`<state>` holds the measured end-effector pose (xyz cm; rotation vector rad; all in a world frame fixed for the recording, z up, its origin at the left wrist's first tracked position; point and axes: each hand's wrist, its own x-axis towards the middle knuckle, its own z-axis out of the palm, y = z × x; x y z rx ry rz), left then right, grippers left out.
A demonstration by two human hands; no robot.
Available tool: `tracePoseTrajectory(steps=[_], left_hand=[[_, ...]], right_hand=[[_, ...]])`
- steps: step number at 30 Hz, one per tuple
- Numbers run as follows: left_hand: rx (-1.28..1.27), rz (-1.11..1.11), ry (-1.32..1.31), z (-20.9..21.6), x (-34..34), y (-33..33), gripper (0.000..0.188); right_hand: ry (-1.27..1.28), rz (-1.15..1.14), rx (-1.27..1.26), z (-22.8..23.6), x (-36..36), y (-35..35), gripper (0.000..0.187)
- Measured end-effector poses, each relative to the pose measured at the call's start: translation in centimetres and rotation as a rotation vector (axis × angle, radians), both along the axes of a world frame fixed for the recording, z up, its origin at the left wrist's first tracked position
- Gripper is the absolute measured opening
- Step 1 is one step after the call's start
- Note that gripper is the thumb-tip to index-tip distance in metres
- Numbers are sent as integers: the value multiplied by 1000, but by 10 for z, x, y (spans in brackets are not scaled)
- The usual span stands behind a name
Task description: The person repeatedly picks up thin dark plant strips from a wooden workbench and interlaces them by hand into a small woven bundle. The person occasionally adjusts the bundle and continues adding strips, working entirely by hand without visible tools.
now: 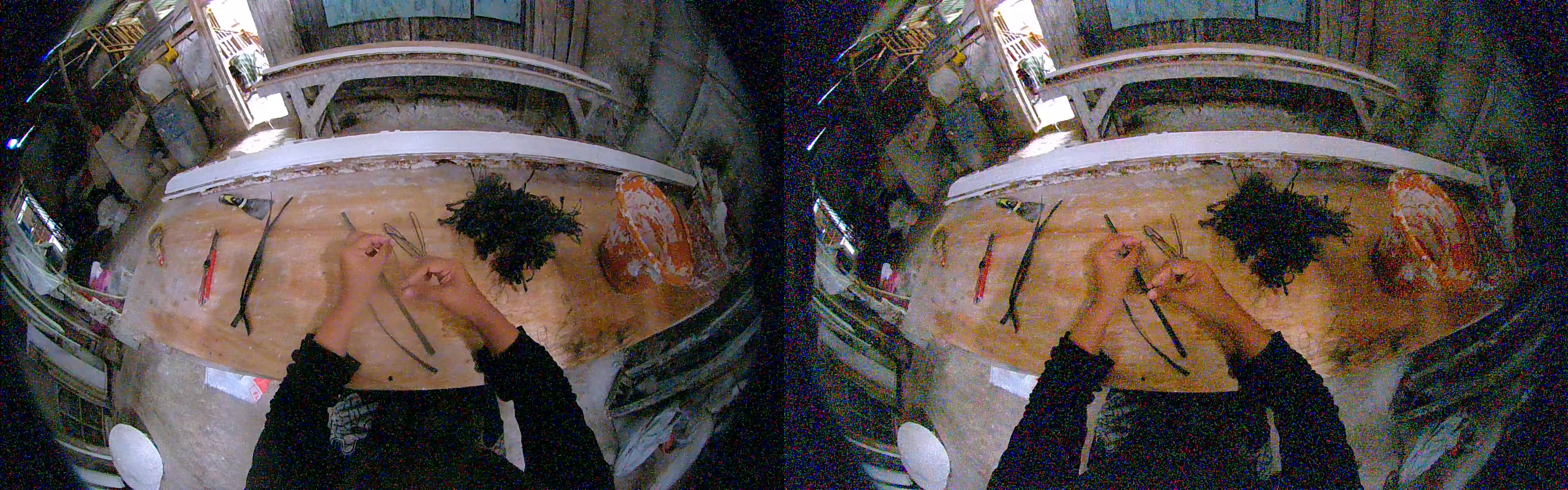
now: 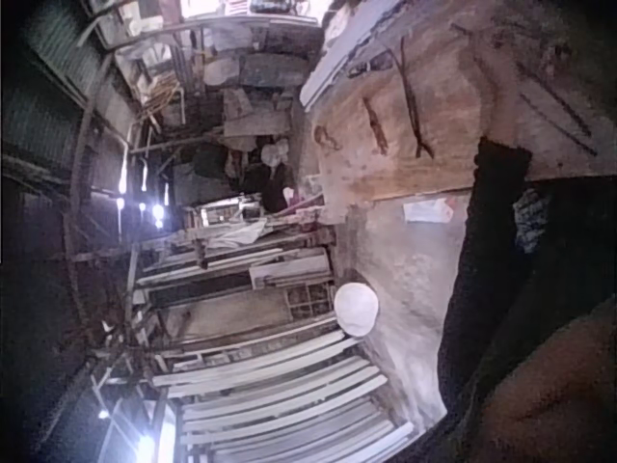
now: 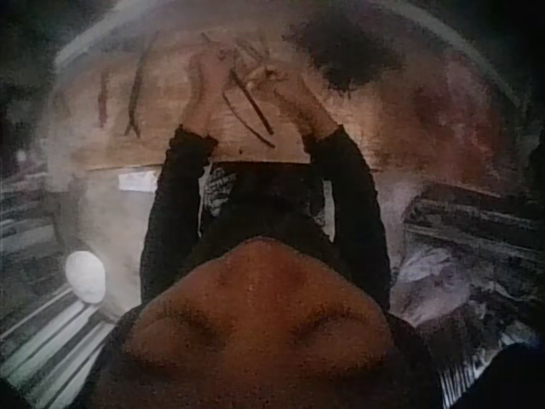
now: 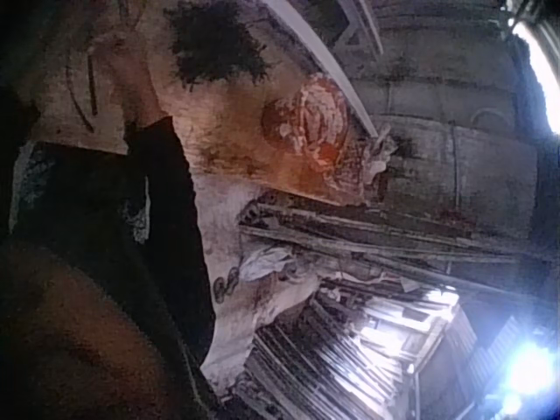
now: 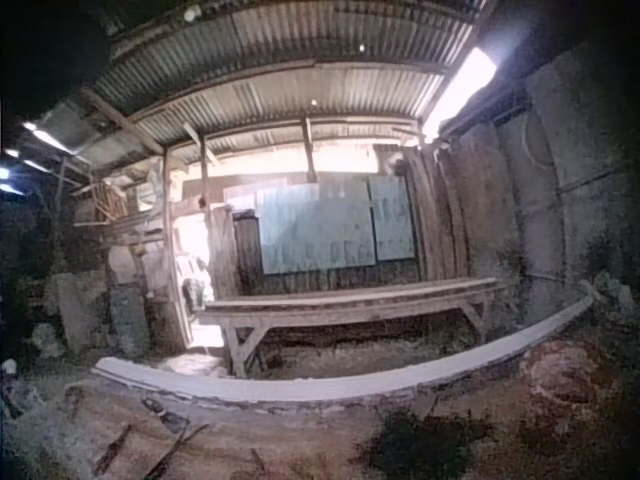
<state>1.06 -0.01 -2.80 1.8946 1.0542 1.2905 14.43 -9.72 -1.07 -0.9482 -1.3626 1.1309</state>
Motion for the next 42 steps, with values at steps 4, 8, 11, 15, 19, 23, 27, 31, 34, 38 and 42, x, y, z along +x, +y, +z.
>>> tracePoseTrajectory(steps=[4, 8, 11, 15, 19, 23, 27, 31, 34, 38, 42], left_hand=[[199, 16, 52, -7, 2, 3, 6], [104, -153, 37, -23, 0, 14, 9], [-252, -435, -27, -22, 5, 6, 12], [-711, -814, 25, -13, 9, -13, 15], [-796, -1021, -13, -1, 9, -39, 17], [-793, -1020, -87, -6, 11, -39, 14], [-678, -856, -140, 0, 8, -35, 9], [-560, -400, -214, 27, -3, -24, 8], [-599, -199, -311, 20, -17, 0, 15], [-623, -141, -421, 16, -26, 13, 14], [-721, -200, -534, 1, -29, 24, 11]], right_hand=[[89, -43, -23, -3, 2, 1, 7], [47, -265, -11, 12, 8, 4, 9], [-203, -501, 68, -8, 22, 17, 8], [-158, -686, 66, -30, 33, 31, 7], [-19, -740, -60, -31, 27, 33, 7], [-201, -858, 86, -49, 43, 40, 7], [-259, -857, 75, -23, 33, 31, 8], [-180, -831, 105, -19, 32, 30, 7], [-6, -577, -169, -17, 23, 26, 7], [-444, -515, 111, -31, 13, 22, 6], [-554, -337, 74, -5, -5, 11, 9]])
